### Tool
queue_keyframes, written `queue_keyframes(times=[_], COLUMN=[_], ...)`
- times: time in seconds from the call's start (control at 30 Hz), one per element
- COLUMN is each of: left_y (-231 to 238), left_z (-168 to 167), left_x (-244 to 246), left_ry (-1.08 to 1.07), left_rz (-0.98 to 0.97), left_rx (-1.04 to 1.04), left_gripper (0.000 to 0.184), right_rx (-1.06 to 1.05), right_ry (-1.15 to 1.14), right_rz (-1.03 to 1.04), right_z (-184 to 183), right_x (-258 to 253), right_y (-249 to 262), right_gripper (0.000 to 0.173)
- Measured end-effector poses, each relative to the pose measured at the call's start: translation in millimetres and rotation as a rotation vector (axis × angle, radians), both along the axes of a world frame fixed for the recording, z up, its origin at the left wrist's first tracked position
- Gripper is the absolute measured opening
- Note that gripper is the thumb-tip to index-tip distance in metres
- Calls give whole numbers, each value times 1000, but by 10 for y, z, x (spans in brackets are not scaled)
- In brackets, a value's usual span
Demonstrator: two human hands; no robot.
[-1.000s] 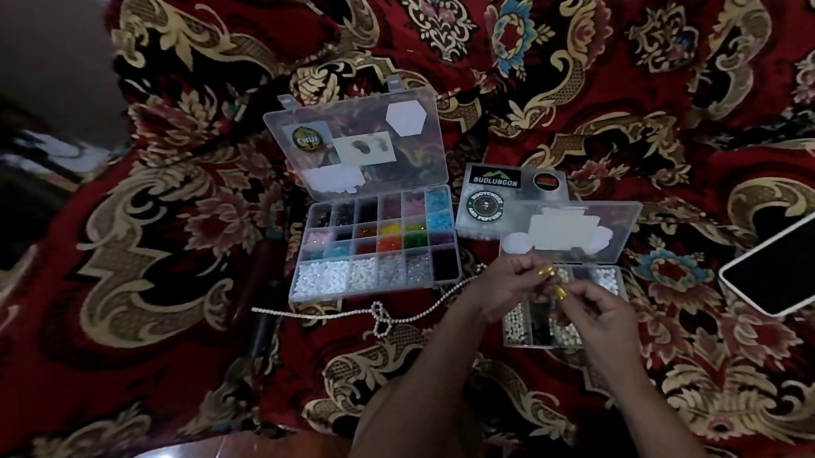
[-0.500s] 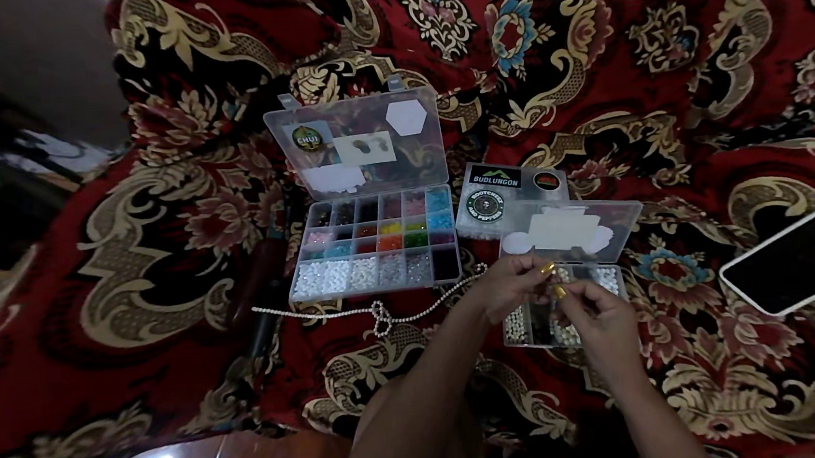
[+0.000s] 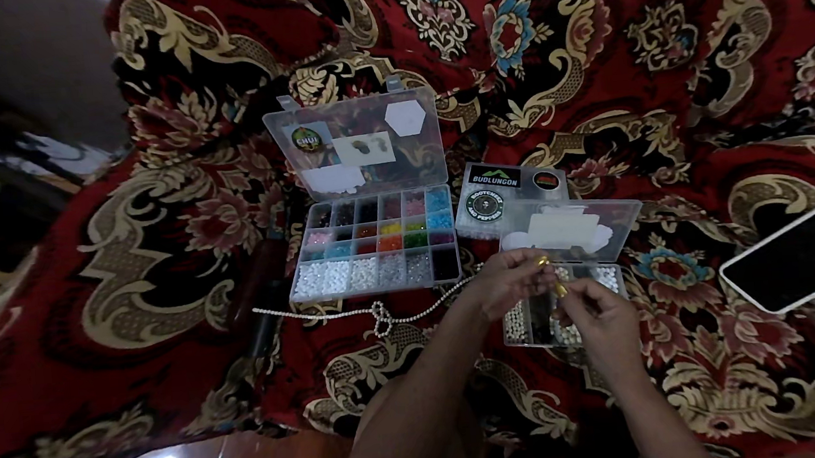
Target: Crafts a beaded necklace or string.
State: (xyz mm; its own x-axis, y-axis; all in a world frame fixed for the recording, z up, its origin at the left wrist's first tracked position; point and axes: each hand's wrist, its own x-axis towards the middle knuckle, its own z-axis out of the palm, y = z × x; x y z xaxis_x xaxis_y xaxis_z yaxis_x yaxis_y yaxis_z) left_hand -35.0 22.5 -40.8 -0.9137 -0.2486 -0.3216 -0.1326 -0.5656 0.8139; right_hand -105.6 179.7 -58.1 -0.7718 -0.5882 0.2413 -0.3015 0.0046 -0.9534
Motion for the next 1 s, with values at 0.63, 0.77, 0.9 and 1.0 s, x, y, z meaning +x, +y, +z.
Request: queue_keyframes(times=[0.63,0.77,0.9,1.0], left_y=[13,26,26,28], left_z=[-47,-44,-80,-73], left_x=[-5,-9,-14,-13], left_ry=[6,-2,15,7], left_rz=[-84,-69,-78,-73], left_rx=[-21,-23,-22,-11], left_gripper=[22,21,20,20], right_rx=[-31,-15,-2,-14], right_ry=[-12,-7,1,-6], right_rz=[32,29,18,20], right_z=[2,-5,-9,-22], right_x=[-1,2,3,2], right_y=[-3,-7,-10,-12], right_gripper=[12,13,12,13])
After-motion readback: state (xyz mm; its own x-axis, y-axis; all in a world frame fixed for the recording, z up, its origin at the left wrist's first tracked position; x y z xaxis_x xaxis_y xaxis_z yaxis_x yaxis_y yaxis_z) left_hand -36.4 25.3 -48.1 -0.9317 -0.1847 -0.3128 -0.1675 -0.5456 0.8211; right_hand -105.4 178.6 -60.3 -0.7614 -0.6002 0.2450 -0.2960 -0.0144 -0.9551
